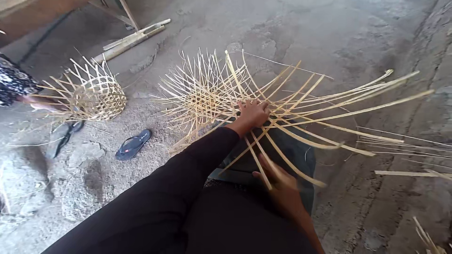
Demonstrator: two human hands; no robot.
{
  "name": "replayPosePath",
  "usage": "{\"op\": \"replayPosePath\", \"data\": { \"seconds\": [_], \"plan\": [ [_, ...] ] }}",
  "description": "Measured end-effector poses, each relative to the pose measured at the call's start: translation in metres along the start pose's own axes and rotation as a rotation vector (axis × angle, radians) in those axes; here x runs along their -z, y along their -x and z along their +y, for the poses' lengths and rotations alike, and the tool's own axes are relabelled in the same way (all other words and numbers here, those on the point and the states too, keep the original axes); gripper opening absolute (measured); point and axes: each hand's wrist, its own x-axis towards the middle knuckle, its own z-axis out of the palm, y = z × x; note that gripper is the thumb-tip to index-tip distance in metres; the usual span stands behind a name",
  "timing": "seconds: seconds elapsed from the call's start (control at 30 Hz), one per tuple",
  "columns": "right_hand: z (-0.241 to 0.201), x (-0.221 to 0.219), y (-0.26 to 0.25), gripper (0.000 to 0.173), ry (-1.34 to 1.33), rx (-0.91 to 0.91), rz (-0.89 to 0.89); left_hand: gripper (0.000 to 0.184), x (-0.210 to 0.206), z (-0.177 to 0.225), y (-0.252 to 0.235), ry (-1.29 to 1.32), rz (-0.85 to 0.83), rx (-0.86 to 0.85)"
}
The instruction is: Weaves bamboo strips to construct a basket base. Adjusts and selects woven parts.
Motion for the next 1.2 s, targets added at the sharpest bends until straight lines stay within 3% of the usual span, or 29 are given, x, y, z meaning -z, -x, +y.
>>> {"op": "replayPosePath", "data": {
  "seconds": [0.13,0.2,0.27,0.37,0.43,0.53,0.63,0.83,0.97,1.03,1.13,1.17,1.2],
  "plan": [
    [0.005,-0.023,-0.032,0.028,-0.249,0.346,0.152,0.051,0.000,0.004,0.003,-0.030,0.010,0.003],
    [0.008,-0.032,-0.046,0.032,-0.393,0.396,0.112,0.051,0.000,0.003,0.005,-0.042,0.020,0.008],
    [0.006,-0.039,-0.057,0.040,-0.535,0.340,0.038,0.051,0.001,0.001,0.006,-0.031,0.022,0.004],
    [-0.002,-0.046,-0.067,0.038,-0.718,0.130,-0.072,0.050,0.002,0.000,0.008,-0.014,0.019,-0.002],
    [-0.003,-0.045,-0.066,0.037,-0.828,-0.045,-0.087,0.050,0.001,0.001,0.009,-0.014,0.024,0.003],
    [-0.003,-0.041,-0.059,0.037,-0.909,-0.152,-0.055,0.050,-0.005,0.002,0.012,0.010,0.069,-0.033],
    [-0.010,-0.030,-0.039,0.038,-0.894,-0.187,-0.108,0.050,-0.008,0.003,0.020,0.062,0.079,-0.085],
    [-0.003,-0.019,-0.014,0.039,-0.879,-0.093,-0.170,0.051,-0.006,0.003,0.007,0.002,0.030,-0.026],
    [0.010,0.000,-0.009,0.031,-0.643,0.019,-0.354,0.051,0.003,-0.001,0.016,-0.037,0.027,-0.054],
    [0.018,0.022,0.001,0.034,-0.482,-0.048,-0.458,0.051,0.006,-0.007,0.026,-0.076,0.038,-0.090],
    [0.018,0.032,0.010,0.047,-0.417,-0.145,-0.154,0.053,0.007,-0.021,0.042,-0.126,0.044,-0.148],
    [0.015,0.030,0.008,0.056,-0.401,-0.113,-0.053,0.053,0.007,-0.023,0.047,-0.142,0.037,-0.153],
    [0.015,0.026,0.006,0.054,-0.341,-0.036,0.024,0.054,0.008,-0.023,0.050,-0.159,0.038,-0.152]
  ]
}}
